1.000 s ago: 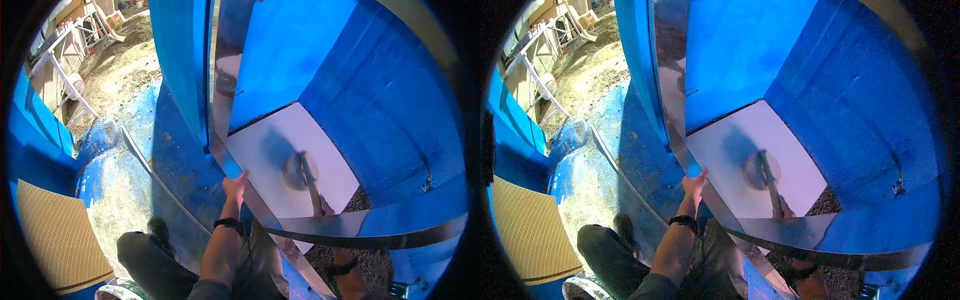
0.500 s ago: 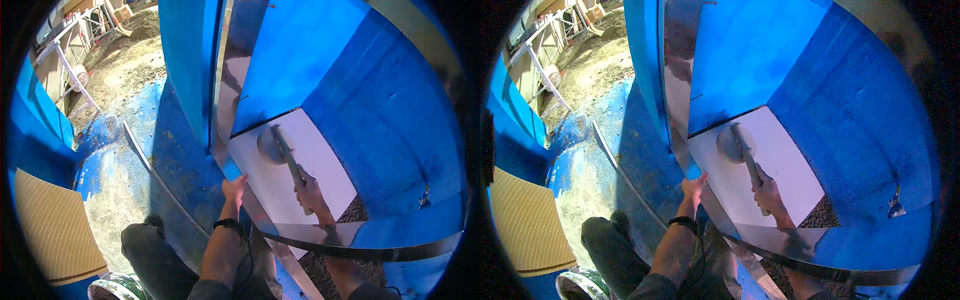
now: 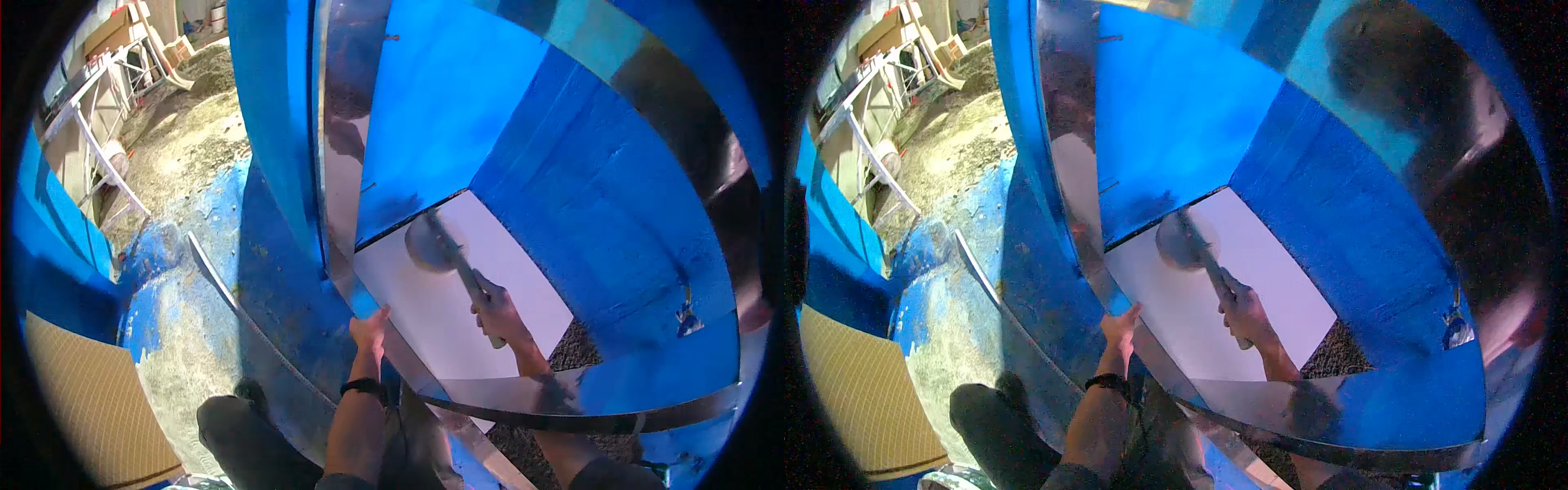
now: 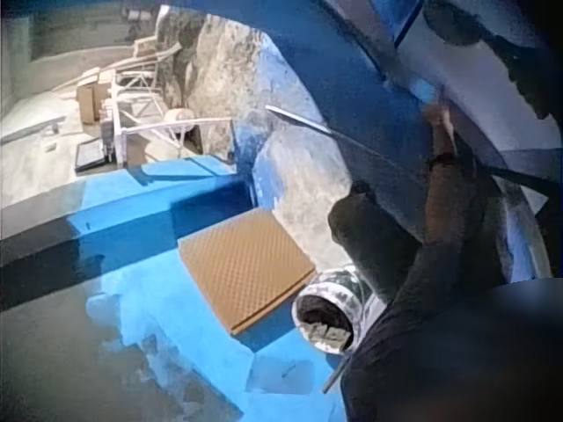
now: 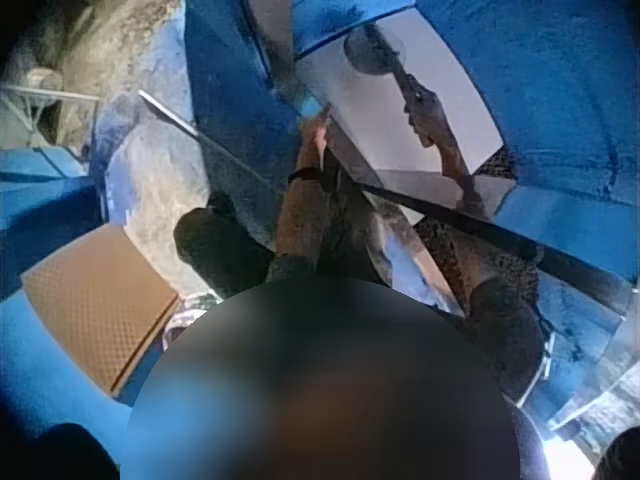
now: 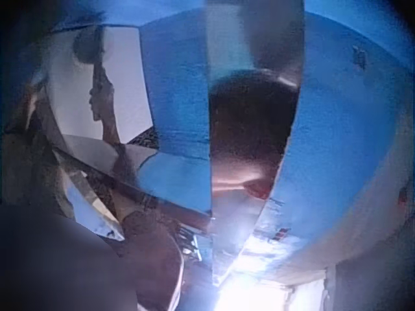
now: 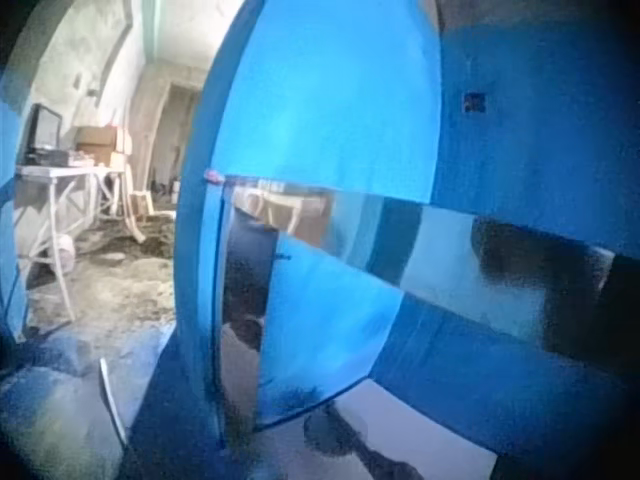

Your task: The recorder applies mortar to a large ceramic tile using a trowel, then lifts the tile and presses it onto a wall, securing it and measuring alignment.

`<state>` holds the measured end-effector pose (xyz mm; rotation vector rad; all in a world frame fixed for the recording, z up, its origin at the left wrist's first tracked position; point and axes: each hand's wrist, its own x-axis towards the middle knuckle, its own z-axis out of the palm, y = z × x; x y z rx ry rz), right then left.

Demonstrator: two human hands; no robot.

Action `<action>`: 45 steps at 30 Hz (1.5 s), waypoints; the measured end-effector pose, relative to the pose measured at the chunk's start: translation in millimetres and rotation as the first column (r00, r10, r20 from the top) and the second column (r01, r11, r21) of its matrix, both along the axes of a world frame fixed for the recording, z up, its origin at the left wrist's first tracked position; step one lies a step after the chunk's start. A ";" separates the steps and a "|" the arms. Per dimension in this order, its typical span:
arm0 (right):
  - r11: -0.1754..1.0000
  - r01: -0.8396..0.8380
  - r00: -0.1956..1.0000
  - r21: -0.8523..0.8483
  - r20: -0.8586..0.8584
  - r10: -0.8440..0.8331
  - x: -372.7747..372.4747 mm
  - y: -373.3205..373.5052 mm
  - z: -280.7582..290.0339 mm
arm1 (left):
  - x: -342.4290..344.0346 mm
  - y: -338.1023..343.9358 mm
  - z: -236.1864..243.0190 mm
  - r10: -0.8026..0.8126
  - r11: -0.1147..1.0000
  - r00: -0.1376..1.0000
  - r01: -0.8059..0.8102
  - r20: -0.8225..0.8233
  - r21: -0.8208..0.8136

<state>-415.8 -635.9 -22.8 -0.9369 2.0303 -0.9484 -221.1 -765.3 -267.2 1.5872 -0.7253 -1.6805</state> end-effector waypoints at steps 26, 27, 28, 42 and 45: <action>0.969 0.210 0.977 -0.130 0.002 -0.212 -101.0 -20.6 -47.0 | -26.5 12.2 41.7 -0.002 1.000 1.000 0.002 0.016 0.022; 0.972 0.218 0.975 -0.091 -0.033 -0.221 -85.5 -25.6 -25.8 | -22.9 8.5 45.8 -0.019 0.999 0.999 0.018 0.035 0.029; 0.972 0.232 0.969 -0.046 -0.071 -0.235 -71.1 -22.6 -6.4 | -21.3 9.8 46.2 -0.044 0.998 0.998 0.042 0.053 0.041; 0.991 0.131 0.991 -0.012 -0.029 -0.132 -18.4 -0.4 -1.4 | -29.9 3.6 55.8 -0.149 0.988 0.986 0.146 0.069 0.049; 0.910 -0.044 0.920 -0.413 -0.372 -0.124 -3.9 5.0 -9.9 | -19.9 0.8 30.3 -0.112 0.994 0.985 0.108 0.132 0.032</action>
